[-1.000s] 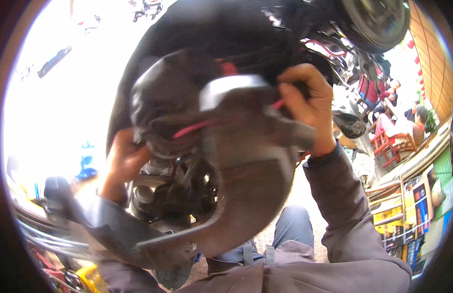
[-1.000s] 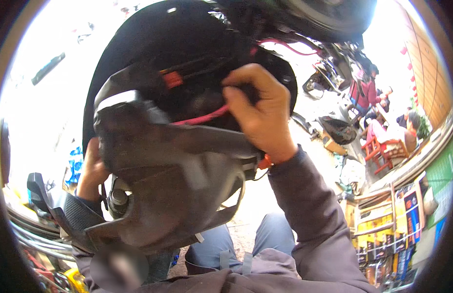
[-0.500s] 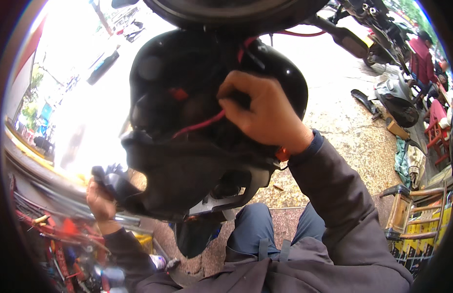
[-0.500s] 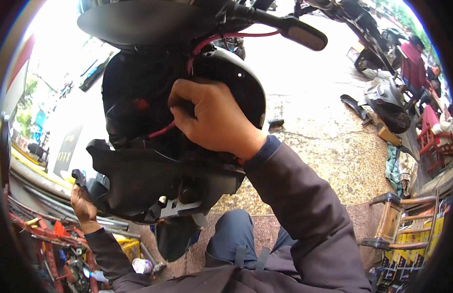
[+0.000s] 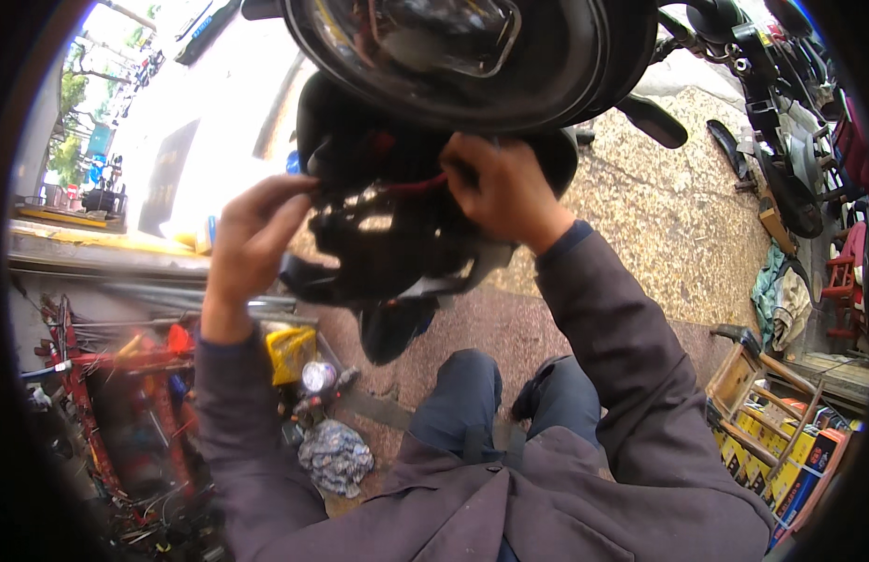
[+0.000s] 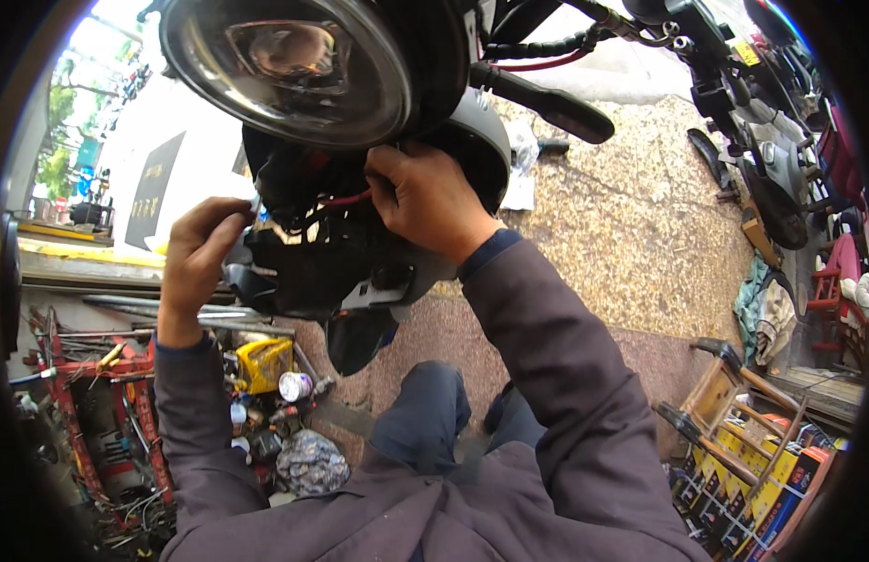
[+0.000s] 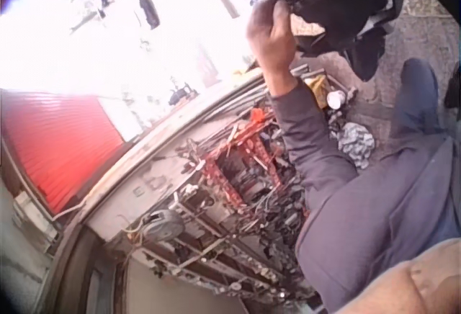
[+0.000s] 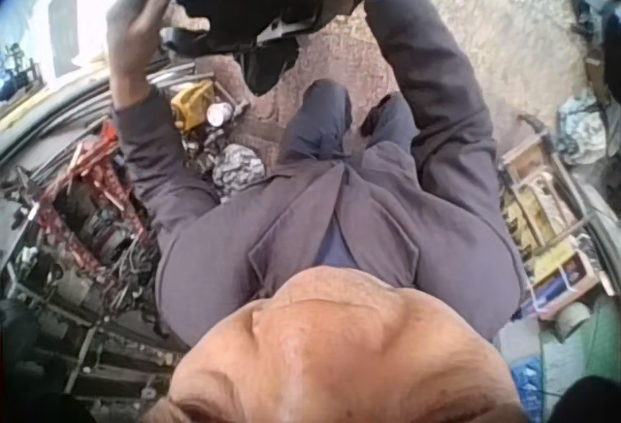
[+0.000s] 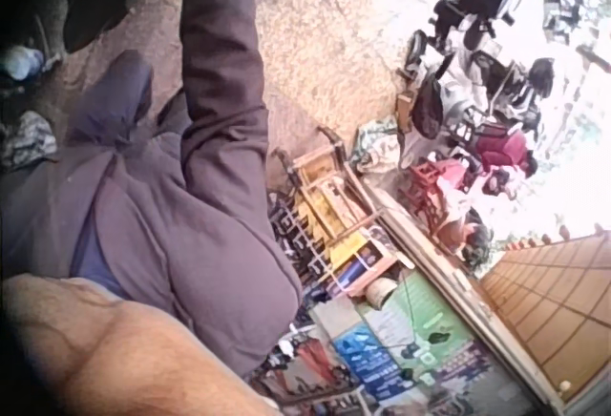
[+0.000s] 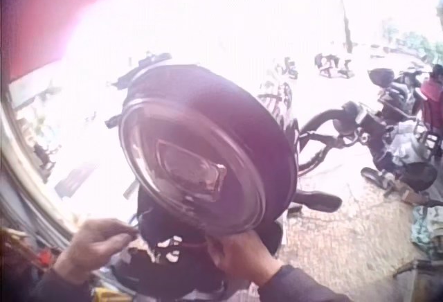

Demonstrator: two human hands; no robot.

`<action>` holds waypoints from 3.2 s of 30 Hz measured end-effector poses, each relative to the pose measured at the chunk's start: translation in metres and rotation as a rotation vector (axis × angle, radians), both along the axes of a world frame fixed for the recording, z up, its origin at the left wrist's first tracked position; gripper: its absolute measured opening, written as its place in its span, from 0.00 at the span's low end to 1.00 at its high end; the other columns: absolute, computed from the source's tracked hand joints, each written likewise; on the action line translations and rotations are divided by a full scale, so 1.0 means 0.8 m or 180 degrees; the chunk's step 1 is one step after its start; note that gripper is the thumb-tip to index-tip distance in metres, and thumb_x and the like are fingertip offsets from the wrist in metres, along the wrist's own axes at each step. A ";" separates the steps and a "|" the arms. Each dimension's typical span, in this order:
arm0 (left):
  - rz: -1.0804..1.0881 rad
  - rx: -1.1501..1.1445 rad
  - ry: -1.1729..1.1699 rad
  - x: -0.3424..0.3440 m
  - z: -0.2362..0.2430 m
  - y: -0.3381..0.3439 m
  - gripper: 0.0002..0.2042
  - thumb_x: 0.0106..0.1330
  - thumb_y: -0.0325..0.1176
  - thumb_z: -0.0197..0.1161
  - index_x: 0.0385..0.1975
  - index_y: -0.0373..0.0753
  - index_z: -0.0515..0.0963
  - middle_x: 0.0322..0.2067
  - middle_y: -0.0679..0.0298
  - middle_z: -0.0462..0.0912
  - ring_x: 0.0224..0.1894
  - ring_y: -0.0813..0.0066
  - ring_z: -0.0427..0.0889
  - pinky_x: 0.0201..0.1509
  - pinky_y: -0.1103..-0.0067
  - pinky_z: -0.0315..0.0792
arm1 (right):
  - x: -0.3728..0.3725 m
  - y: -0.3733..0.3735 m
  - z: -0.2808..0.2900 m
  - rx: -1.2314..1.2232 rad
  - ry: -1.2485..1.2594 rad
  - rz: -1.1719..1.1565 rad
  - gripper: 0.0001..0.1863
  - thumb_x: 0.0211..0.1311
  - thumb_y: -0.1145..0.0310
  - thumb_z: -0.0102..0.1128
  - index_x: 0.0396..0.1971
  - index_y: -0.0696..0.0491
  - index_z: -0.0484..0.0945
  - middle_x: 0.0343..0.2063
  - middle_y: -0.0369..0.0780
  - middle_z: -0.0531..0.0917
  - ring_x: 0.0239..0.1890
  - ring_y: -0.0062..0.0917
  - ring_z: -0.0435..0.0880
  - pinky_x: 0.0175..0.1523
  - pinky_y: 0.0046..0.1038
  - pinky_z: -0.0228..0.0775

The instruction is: The person routes and secures a red wire along the handlebar and under the front fairing of a motorcycle. They tuck the wire into the bodywork and adjust its position by hand to ensure it is neatly organized.

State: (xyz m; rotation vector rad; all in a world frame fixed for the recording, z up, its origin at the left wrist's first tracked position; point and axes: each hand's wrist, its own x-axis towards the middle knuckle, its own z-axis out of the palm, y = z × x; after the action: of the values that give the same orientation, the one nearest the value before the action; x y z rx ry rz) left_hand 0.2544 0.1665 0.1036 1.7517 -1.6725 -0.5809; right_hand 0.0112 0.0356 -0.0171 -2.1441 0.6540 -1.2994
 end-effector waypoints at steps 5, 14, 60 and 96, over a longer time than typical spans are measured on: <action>-0.0163 0.0609 -0.0438 -0.026 0.007 -0.038 0.12 0.67 0.30 0.59 0.45 0.29 0.82 0.34 0.52 0.86 0.36 0.66 0.86 0.44 0.74 0.78 | -0.016 0.013 0.018 0.0222 0.0883 -0.0137 0.12 0.56 0.69 0.66 0.42 0.50 0.82 0.33 0.47 0.84 0.34 0.45 0.84 0.38 0.42 0.77; -0.0510 0.1176 -0.0567 -0.032 -0.012 -0.075 0.13 0.65 0.31 0.61 0.43 0.27 0.81 0.32 0.55 0.86 0.34 0.72 0.83 0.40 0.75 0.76 | -0.001 0.023 0.035 0.0026 0.0738 -0.0348 0.16 0.56 0.71 0.65 0.46 0.50 0.82 0.37 0.47 0.85 0.41 0.45 0.83 0.43 0.42 0.77; 0.0449 -0.1096 -0.1133 -0.153 -0.080 -0.132 0.17 0.69 0.35 0.59 0.53 0.35 0.80 0.48 0.56 0.86 0.47 0.67 0.83 0.54 0.74 0.74 | -0.045 0.038 0.026 0.0603 -0.1325 -0.2149 0.10 0.46 0.68 0.72 0.30 0.50 0.83 0.28 0.40 0.82 0.33 0.37 0.82 0.39 0.36 0.76; 0.2292 -0.2863 -0.1429 -0.218 -0.129 -0.198 0.21 0.47 0.35 0.64 0.36 0.24 0.72 0.33 0.41 0.82 0.39 0.40 0.83 0.48 0.57 0.76 | -0.084 -0.137 -0.018 -0.0521 -0.0840 0.0060 0.19 0.61 0.72 0.70 0.52 0.42 0.84 0.42 0.40 0.89 0.43 0.41 0.88 0.53 0.33 0.81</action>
State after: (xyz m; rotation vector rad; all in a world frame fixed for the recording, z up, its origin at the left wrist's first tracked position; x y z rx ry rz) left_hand 0.0797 0.0085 0.0002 1.6317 -1.1064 0.8198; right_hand -0.0559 -0.0739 -0.0314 -2.0463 0.4307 -1.6387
